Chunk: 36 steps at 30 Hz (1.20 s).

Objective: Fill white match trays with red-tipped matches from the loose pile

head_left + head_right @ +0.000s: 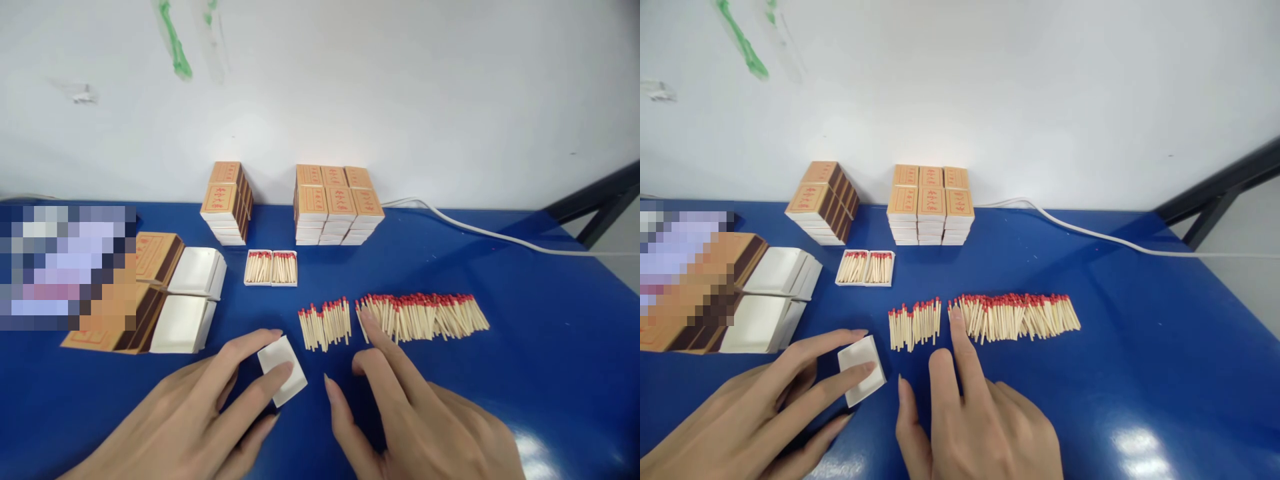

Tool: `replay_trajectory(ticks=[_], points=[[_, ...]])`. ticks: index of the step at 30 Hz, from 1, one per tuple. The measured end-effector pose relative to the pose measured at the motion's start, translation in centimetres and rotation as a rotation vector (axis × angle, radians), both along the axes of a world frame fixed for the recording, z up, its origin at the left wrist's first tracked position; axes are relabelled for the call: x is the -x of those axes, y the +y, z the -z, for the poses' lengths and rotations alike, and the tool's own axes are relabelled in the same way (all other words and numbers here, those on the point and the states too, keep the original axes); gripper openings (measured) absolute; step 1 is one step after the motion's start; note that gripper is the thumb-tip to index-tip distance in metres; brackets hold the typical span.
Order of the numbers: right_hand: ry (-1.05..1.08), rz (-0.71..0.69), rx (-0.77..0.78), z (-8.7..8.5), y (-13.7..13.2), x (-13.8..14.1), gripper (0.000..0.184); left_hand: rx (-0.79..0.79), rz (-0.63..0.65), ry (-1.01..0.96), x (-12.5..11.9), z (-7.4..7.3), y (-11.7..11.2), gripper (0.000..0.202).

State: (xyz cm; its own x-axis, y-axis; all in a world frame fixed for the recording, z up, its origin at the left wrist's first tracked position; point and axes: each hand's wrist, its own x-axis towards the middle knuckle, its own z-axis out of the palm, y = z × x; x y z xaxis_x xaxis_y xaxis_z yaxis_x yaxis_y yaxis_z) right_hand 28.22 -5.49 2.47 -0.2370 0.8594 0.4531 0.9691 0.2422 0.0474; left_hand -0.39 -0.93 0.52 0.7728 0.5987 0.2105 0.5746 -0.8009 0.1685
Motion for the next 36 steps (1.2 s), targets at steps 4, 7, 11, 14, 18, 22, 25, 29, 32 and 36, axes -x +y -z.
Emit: replay_trajectory(ticks=[4,7,11,14,18,22,25,29,32,36], points=[[0.039,-0.007,0.002,0.04,0.10,-0.08,0.022,-0.023,0.022,0.006,0.16,0.17,0.13,0.051],[0.048,0.002,0.009,0.03,0.12,-0.09,0.020,-0.023,0.083,0.054,0.26,0.10,0.29,0.050],[0.049,0.011,0.008,-0.04,0.02,-0.05,0.022,-0.016,0.101,0.062,0.17,-0.12,0.32,0.051],[0.049,0.010,-0.003,-0.11,-0.02,-0.08,0.020,-0.040,0.032,0.012,-0.05,-0.20,0.29,0.050],[0.050,0.000,0.007,-0.27,-0.05,0.01,0.022,-0.042,0.036,0.022,-0.13,-0.11,0.31,0.050],[0.148,-0.024,0.079,-0.34,-0.25,0.35,0.021,-0.041,0.036,0.002,-0.16,-0.05,0.33,0.049],[0.205,-0.050,0.094,-0.37,-0.36,0.52,0.018,-0.031,0.000,-0.026,-0.28,-0.08,0.37,0.048],[0.222,-0.059,0.090,-0.38,-0.34,0.55,0.017,0.023,-0.023,-0.064,-0.39,-0.16,0.34,0.045],[0.211,-0.050,0.092,-0.27,-0.33,0.53,0.019,0.074,-0.076,-0.091,-0.52,-0.04,0.10,0.046],[0.193,-0.039,0.108,-0.08,-0.36,0.54,0.022,0.081,-0.097,-0.116,-0.72,0.32,-0.39,0.049]])
